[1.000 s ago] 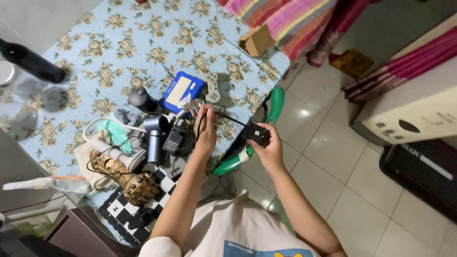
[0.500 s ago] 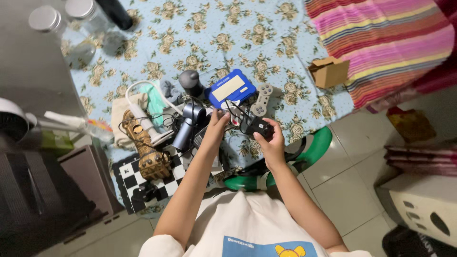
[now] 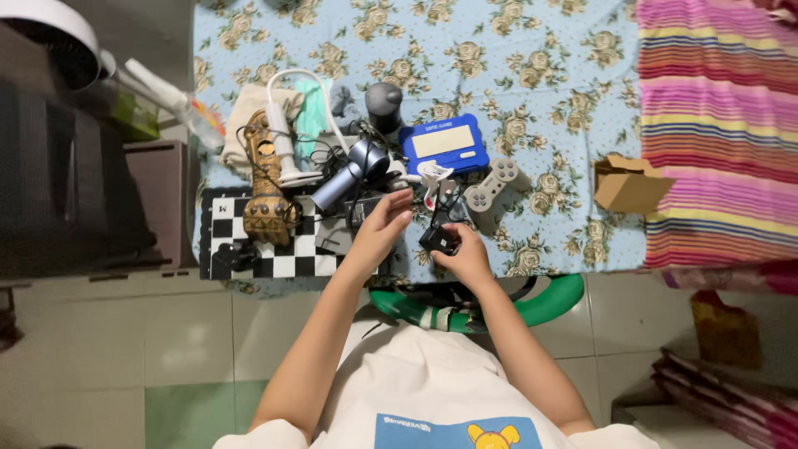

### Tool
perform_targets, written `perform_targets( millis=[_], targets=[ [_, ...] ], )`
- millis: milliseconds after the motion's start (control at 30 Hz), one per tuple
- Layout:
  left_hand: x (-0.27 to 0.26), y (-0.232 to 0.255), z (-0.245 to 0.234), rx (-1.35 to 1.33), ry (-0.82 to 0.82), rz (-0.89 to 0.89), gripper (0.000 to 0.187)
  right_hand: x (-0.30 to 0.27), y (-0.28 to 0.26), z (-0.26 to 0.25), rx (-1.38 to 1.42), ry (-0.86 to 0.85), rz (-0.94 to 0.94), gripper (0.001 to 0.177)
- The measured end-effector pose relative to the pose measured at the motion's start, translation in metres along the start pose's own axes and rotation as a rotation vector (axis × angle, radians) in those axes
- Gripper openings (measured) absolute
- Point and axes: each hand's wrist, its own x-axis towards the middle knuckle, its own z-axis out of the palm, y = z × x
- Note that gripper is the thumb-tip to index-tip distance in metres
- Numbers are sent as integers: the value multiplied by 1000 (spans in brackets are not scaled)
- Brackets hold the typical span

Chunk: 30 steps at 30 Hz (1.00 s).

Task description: The person unloads power adapters, cables, a video game console, a remote, and tape from a red basket onto a table by hand, transfers the empty basket to the table, and picks up small boxes from a cabinet.

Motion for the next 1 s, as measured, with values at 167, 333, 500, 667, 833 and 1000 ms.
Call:
perform_targets(
  millis=[167, 333, 500, 667, 833, 1000],
  targets=[
    [-48, 8, 7, 11, 124, 56, 61, 8, 30, 17, 86, 42, -43, 45],
    [-77, -15, -1, 138, 355, 158, 53, 25, 34, 18, 332, 64, -68, 37],
    [-98, -33, -1, 107, 463, 158, 51, 23, 2, 9, 391, 158, -130, 37],
    [-117, -23, -22, 137, 551, 171, 52, 15, -33, 16, 315, 253, -166, 39],
    [-143, -2, -66, 229, 746, 260, 53, 4, -76, 50, 86, 283, -370, 38],
    [-185, 9, -127, 197, 867, 340, 56, -2, -111, 106, -11, 343, -491, 42]
  ],
)
